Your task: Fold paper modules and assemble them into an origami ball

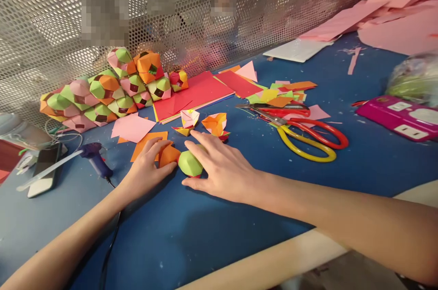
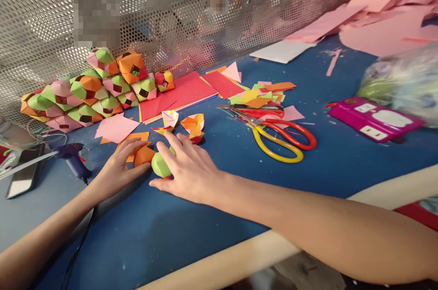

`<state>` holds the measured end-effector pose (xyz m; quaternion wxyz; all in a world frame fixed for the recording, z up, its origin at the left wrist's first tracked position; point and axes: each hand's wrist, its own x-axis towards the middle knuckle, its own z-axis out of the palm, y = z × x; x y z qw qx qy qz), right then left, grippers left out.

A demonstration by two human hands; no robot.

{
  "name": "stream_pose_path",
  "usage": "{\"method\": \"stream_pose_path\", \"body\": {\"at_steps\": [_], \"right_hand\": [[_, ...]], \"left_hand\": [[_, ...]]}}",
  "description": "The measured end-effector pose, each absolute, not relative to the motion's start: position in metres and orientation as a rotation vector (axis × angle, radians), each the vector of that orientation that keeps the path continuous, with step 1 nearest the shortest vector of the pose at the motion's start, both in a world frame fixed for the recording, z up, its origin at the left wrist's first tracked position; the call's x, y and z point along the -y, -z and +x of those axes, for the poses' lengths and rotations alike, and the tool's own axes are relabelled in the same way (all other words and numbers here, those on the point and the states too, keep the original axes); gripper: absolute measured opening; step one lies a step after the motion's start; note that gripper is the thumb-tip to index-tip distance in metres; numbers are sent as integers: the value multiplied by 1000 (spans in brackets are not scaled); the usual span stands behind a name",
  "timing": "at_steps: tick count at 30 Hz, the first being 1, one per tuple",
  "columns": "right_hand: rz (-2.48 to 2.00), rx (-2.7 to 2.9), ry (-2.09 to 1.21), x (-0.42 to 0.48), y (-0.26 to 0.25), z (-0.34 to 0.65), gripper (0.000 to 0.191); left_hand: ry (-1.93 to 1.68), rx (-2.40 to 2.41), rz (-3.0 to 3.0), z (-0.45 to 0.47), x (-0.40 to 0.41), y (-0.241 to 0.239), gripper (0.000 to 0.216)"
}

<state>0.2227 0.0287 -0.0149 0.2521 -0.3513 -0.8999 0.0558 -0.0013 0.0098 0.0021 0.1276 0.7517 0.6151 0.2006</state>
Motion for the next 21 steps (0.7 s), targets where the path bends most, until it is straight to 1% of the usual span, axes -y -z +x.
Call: {"method": "stream_pose_path", "body": {"at_steps": [4,6,10,13,16,19,21], "right_hand": [[-1014,2451,-325,-33,15,224,51],[-1018,2461,-393,-35,14,227,47],[-990,2493,-364,-37,13,232,53],[-992,2473,-169,-34,7,236,56],[-1087,2489,-9,-30,-2,239,60],[-1206,2579,6,-27,-6,240,66],[-1195,2631,7,-27,-4,239,67]], "left_hand": [[-570,-1749,2218,7,-2,-5,49],[-574,-1734,2225,8,0,-6,49],[-609,-1733,2174,2,1,-8,49],[-680,-1711,2083,-5,1,-8,51],[-736,-1619,1971,-10,2,-7,53],[-781,-1523,1917,-9,3,-4,52],[-821,-1465,1898,-7,3,-2,51]]}}
